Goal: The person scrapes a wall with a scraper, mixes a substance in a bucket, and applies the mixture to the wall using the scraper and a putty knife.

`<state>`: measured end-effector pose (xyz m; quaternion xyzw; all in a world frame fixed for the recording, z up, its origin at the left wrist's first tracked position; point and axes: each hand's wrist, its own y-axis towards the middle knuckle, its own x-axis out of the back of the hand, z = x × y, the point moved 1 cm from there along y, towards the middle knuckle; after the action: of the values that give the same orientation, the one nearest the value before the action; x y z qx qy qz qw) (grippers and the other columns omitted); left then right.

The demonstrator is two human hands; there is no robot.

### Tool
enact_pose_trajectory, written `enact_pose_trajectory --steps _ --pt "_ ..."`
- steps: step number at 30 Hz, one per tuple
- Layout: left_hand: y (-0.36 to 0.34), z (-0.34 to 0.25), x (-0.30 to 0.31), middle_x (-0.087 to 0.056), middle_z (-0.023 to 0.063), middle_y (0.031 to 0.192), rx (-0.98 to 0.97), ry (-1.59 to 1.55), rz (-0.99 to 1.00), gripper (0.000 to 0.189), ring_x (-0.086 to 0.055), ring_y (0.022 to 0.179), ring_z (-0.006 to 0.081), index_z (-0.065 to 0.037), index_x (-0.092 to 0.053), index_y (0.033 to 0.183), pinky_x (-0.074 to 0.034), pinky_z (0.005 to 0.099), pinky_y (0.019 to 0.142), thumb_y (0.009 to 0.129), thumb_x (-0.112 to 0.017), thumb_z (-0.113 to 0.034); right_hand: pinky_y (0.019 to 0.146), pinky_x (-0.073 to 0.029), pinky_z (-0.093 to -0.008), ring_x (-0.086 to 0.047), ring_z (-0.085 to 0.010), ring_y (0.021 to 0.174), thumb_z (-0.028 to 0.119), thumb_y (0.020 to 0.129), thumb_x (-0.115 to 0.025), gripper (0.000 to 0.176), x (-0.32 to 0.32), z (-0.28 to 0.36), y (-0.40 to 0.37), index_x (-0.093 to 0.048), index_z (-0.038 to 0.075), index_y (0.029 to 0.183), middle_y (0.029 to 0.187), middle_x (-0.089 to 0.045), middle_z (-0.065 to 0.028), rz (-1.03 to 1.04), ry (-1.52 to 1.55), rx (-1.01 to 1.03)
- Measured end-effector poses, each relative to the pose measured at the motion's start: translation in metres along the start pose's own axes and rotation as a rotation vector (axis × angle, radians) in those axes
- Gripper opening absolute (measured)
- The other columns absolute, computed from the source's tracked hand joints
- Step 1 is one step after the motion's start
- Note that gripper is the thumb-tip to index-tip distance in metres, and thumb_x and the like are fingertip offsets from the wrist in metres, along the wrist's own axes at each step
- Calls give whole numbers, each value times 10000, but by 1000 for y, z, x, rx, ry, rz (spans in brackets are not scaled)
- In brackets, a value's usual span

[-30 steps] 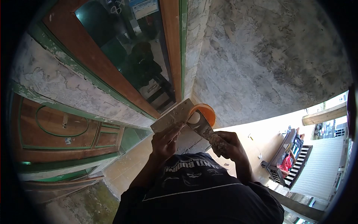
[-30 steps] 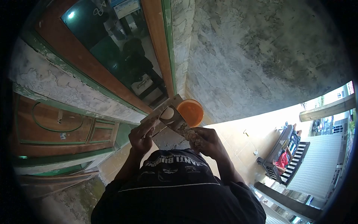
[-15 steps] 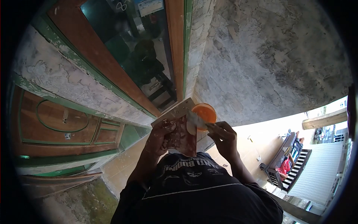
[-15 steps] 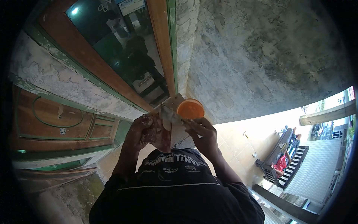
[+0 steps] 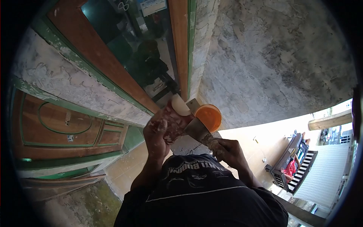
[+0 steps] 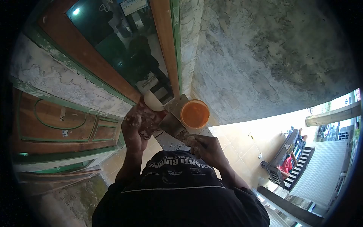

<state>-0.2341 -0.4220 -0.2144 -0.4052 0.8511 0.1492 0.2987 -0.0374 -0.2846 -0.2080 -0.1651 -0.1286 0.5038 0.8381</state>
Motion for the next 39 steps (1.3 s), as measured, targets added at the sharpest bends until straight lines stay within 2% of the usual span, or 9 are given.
enact_pose_trajectory --steps 7,9,11,13,17,21,23,30,39 --pt "-16 18 17 -648 195 1065 -194 897 342 256 -638 971 228 71 -608 1079 -501 328 848 898 -531 -94 494 -415 -205 -526 -55 559 168 936 -539 237 17 11 2 -635 -41 992 663 -588 -31 44 180 20" --pt "-15 25 18 -669 158 992 -289 902 364 226 -656 893 200 65 -629 1020 -515 317 809 899 -532 -98 496 -417 -204 -527 -58 564 170 934 -541 248 21 15 1 -626 -54 999 666 -583 -34 27 245 96" --pt "-15 32 27 -661 141 925 56 719 -70 221 -651 881 214 73 -621 1006 -516 317 810 906 -516 -95 494 -411 -204 -522 -61 561 176 933 -544 262 18 20 -1 -620 -65 998 666 -576 -32 16 261 125" --pt "-2 28 25 -652 145 945 -3 475 -127 230 -646 886 206 78 -613 1018 -515 304 794 906 -522 -101 393 -317 -180 -474 -50 460 334 892 -575 388 11 21 -1 -621 -52 895 616 -569 -45 -44 188 120" --pt "5 6 -5 -628 153 1017 -11 77 -139 295 -619 907 186 104 -579 1088 -497 282 781 904 -545 -125 487 -405 -208 -491 -42 531 175 941 -535 229 2 -7 8 -647 -25 938 631 -560 -6 7 117 30" --pt "-19 26 -4 -630 137 1032 -51 380 -52 326 -605 900 160 105 -565 1134 -476 272 794 897 -555 -118 485 -412 -215 -491 -45 521 157 940 -531 224 1 -3 15 -647 -33 912 628 -567 -12 -50 61 18" --pt "-23 32 0 -615 50 844 -179 716 -31 286 -547 760 85 54 -603 1121 -449 225 672 915 -562 -140 484 -408 -215 -482 -44 514 147 940 -529 223 1 7 15 -647 -38 904 632 -575 -19 -76 88 97" --pt "7 14 3 -632 152 1030 -93 138 -134 306 -626 892 172 106 -557 1120 -498 278 772 884 -561 -88 462 -389 -212 -503 -78 510 228 928 -545 305 2 8 7 -620 -67 898 633 -562 -44 -36 97 76" --pt "-23 32 11 -646 94 901 -8 549 -25 310 -598 794 122 94 -585 1114 -473 243 743 852 -607 -70 483 -418 -211 -521 -71 534 143 930 -522 209 14 19 17 -638 -30 912 656 -579 -41 -30 249 141"
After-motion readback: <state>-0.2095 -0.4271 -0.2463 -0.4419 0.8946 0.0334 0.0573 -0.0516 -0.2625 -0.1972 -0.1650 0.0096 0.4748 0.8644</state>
